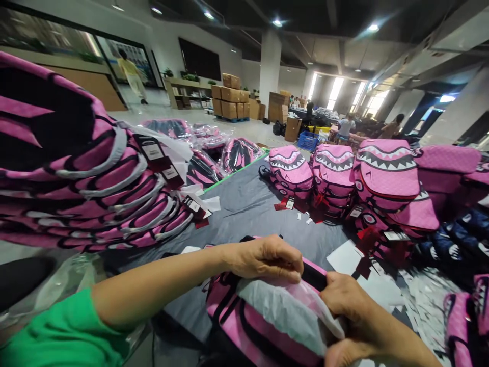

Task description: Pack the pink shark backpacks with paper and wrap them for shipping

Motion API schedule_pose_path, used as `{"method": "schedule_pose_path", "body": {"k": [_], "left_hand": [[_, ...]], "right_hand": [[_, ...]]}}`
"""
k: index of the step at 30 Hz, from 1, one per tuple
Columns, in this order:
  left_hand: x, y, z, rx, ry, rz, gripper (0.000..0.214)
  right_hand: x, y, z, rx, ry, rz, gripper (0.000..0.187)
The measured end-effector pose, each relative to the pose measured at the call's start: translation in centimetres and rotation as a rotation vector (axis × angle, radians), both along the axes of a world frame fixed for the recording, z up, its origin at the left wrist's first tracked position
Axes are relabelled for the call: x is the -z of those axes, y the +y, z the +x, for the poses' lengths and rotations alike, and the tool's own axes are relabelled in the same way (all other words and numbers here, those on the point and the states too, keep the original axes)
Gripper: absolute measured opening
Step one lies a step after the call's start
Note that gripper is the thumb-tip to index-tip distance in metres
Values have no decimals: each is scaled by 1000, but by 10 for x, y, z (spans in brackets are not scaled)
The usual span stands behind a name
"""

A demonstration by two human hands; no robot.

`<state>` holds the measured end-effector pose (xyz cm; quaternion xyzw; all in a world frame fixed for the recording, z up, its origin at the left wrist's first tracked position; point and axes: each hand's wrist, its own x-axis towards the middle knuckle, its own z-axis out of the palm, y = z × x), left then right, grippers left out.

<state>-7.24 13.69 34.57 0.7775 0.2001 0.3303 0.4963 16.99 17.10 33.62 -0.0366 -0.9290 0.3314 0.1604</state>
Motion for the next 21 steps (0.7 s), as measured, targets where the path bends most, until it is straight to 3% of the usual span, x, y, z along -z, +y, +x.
{"method": "schedule_pose_path", "body": {"k": [3,9,13,15,17,19,21], "left_hand": [[8,1,5,-65,-15,94,18],[-8,-6,-10,-322,369,784,33],[-4,-25,-29,-396,470,975,28],[9,-42,-40,-492,426,1125,16],[24,-62,-50,-628,327,1301,14],[37,-80,-55,-753,282,1323,19],[48,-94,-53,-839,284,1228,17]], "right_hand": [[-2,0,6,20,-45,-11,70],[-11,-9,7,97,10,-14,63],[-7,-22,-1,139,46,111,57],[-5,-31,-6,111,106,260,51],[-5,-44,-10,112,146,501,42],[-6,-57,-12,156,142,743,36],[-4,-67,-12,203,144,904,30]]}}
